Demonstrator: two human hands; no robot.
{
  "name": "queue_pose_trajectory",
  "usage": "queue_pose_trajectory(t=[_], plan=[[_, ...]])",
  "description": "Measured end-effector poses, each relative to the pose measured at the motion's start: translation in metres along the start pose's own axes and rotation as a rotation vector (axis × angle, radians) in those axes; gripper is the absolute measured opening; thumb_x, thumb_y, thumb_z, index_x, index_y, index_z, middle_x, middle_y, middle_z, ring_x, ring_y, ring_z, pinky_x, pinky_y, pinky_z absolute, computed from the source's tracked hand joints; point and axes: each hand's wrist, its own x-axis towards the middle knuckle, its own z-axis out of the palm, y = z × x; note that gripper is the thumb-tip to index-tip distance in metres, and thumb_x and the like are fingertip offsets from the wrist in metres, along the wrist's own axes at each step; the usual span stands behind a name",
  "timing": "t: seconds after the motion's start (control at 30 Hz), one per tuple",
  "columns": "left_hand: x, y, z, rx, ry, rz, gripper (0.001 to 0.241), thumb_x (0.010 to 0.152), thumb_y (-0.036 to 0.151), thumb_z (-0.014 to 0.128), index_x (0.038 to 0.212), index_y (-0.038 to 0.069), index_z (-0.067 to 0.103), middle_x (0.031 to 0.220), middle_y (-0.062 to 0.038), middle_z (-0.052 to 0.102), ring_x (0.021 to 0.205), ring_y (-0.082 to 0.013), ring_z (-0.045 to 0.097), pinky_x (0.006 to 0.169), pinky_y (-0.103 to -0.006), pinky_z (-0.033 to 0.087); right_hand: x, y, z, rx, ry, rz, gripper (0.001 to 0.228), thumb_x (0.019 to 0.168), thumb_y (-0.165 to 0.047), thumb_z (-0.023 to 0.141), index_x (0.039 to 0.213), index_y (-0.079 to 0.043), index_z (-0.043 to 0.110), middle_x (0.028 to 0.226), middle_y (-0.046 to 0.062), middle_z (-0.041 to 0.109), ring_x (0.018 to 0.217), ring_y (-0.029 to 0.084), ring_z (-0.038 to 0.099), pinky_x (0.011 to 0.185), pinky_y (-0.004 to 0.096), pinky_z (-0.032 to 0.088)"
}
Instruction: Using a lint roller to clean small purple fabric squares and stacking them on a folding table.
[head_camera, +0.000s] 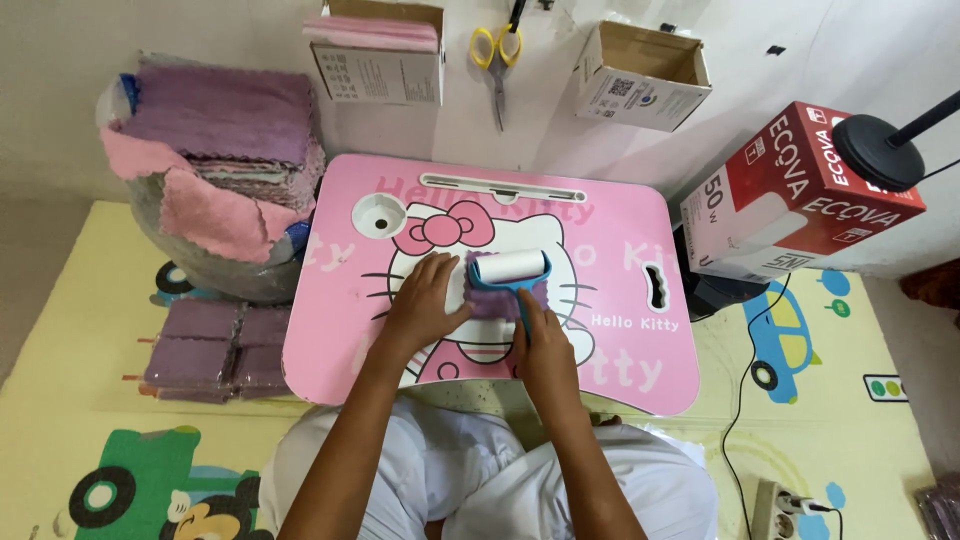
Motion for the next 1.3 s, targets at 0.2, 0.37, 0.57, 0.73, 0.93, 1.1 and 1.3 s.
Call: queue_pose_trajectory(t=[0.2,0.37,0.57,0.73,0.93,1.1,1.3], plan=[[-0.013,0.017,0.0,0.193,0.031,-0.026,0.083,0.085,0.038,0.067,0.154,0.0,0.04,0.158,-0.026,0.039,0.153,-0.0406,0.028,0.126,-0.0558,0.016,-0.034,0.022,0.004,-0.02,-0.062,0.054,0.048,0.103,-0.019,0.051,0.15,-0.019,0.045,0.099,0.019,0.065,0.079,0.039,0.073,0.061,0.052,0.064],[-0.009,0.008,0.01,0.236,0.002,-0.06,0.091,0.083,0.044,0.064,0.158,0.004,0.033,0.161,-0.022,0.035,0.154,-0.0358,0.027,0.126,-0.0541,0.014,-0.048,0.007,-0.013,0.004,-0.064,0.09,0.045,0.103,-0.02,0.049,0.147,-0.022,0.048,0.095,0.014,0.065,0.075,0.034,0.074,0.058,0.046,0.066],[-0.009,0.011,0.006,0.205,0.0,-0.078,0.087,0.086,0.047,0.06,0.157,0.004,0.035,0.161,-0.022,0.037,0.154,-0.0353,0.029,0.126,-0.0535,0.014,0.013,0.011,0.014,-0.04,-0.017,-0.017,0.044,0.103,-0.016,0.049,0.147,-0.02,0.047,0.091,0.013,0.063,0.073,0.033,0.073,0.056,0.047,0.065],[-0.009,0.006,0.009,0.224,-0.006,-0.084,0.088,0.085,0.047,0.059,0.157,0.004,0.034,0.162,-0.02,0.037,0.155,-0.0334,0.028,0.127,-0.0521,0.015,0.031,-0.002,0.013,-0.035,0.022,-0.038,0.041,0.102,-0.012,0.051,0.143,-0.015,0.052,0.09,0.016,0.065,0.073,0.036,0.073,0.057,0.048,0.064],[-0.006,-0.009,0.023,0.216,0.016,-0.069,0.088,0.084,0.05,0.059,0.156,0.004,0.035,0.162,-0.02,0.037,0.154,-0.0336,0.028,0.127,-0.0525,0.015,-0.016,0.003,-0.008,0.004,0.122,0.006,0.045,0.101,-0.013,0.054,0.145,-0.019,0.051,0.093,0.016,0.063,0.076,0.04,0.072,0.056,0.048,0.061],[-0.001,-0.032,0.046,0.282,0.122,0.05,0.098,0.087,0.058,0.064,0.16,0.005,0.024,0.166,-0.016,0.026,0.155,-0.0307,0.018,0.126,-0.0482,0.011,-0.062,0.015,-0.018,0.089,0.042,0.084,0.048,0.102,-0.021,0.051,0.15,-0.02,0.048,0.099,0.009,0.062,0.077,0.028,0.064,0.064,0.041,0.05],[-0.003,-0.029,0.044,0.25,0.125,0.043,0.098,0.082,0.052,0.068,0.159,0.005,0.027,0.166,-0.015,0.028,0.155,-0.0298,0.02,0.126,-0.0486,0.011,-0.038,0.018,0.008,0.088,-0.038,0.099,0.049,0.102,-0.02,0.05,0.151,-0.022,0.043,0.1,0.011,0.061,0.076,0.032,0.062,0.057,0.045,0.047]])
